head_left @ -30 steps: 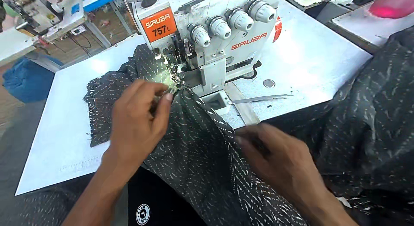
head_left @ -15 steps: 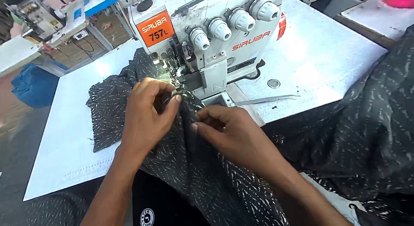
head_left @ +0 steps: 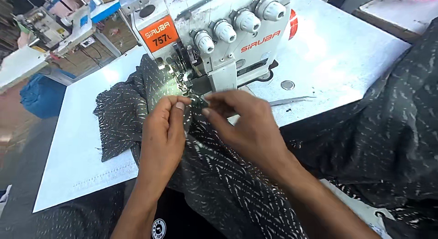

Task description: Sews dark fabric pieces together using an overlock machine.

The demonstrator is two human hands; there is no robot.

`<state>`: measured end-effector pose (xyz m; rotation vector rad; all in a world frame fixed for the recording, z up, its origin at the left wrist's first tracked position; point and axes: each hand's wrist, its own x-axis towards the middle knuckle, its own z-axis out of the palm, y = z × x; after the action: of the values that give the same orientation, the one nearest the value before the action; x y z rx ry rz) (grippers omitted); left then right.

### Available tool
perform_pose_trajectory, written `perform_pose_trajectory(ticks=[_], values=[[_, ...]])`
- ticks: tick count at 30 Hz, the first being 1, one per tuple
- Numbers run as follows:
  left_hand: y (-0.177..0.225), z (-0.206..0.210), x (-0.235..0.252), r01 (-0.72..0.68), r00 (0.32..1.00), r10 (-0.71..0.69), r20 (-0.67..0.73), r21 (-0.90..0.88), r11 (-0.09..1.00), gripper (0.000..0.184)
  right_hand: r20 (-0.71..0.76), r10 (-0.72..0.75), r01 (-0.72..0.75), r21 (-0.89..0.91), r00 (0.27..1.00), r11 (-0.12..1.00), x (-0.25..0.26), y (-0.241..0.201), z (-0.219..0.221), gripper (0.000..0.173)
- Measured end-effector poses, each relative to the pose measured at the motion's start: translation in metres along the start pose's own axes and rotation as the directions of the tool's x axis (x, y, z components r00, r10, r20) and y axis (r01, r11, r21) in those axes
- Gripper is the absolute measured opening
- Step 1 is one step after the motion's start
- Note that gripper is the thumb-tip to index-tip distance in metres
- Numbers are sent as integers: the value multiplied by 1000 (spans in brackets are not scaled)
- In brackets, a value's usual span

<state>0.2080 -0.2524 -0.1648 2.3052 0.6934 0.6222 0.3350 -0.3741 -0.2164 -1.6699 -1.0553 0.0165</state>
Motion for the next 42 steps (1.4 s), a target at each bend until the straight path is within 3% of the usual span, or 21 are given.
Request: perform_pose_trajectory(ticks=[3,6,7,9,11,13,15,19,24,31,33,36,39,42], values=[[0,1,3,1,999,2,-50,64,998,22,73,-58,70,-176,996,982,33,5,6,21],[-3,-4,10,26,998,-15,-60,189,982,43,124,-42,63,-168,991,984,51,9,-3,12],[-6,-6,14,6,999,6,-51,243,970,45,65,-34,45,-173,997,984,51,11,-7,13],[-9,-10,20,-58,997,69,-24,317,947,32,-85,-54,28,-281,995,959,40,10,-8,17],[-8,-12,26,-91,995,95,6,361,928,21,-122,-143,92,-349,982,933,15,-1,-2,20],[-6,-14,32,-99,995,102,15,396,913,17,-50,-331,288,-383,942,878,-10,-9,13,17],[-5,-16,36,-125,992,127,24,432,893,17,117,-433,438,-436,894,786,-18,-9,25,21],[2,-18,42,-195,979,203,37,487,851,15,350,-340,483,-527,873,699,-13,-13,39,23],[7,-12,32,-210,976,215,47,483,850,15,350,-301,450,-511,887,732,-16,-31,57,22],[3,-6,29,-145,989,137,50,448,882,20,283,-285,373,-334,916,866,-30,-30,54,18],[-1,-6,29,-139,990,133,43,408,902,19,44,-275,278,-221,961,935,-36,-19,43,16],[-8,-6,29,-125,992,116,46,356,926,20,-198,-54,44,-56,979,997,-27,1,32,20],[-9,-10,30,-102,994,88,65,277,955,21,-82,253,-218,305,964,927,-10,7,34,21],[-12,-13,31,-77,995,66,68,176,981,21,70,305,-301,469,950,830,-10,0,37,21]])
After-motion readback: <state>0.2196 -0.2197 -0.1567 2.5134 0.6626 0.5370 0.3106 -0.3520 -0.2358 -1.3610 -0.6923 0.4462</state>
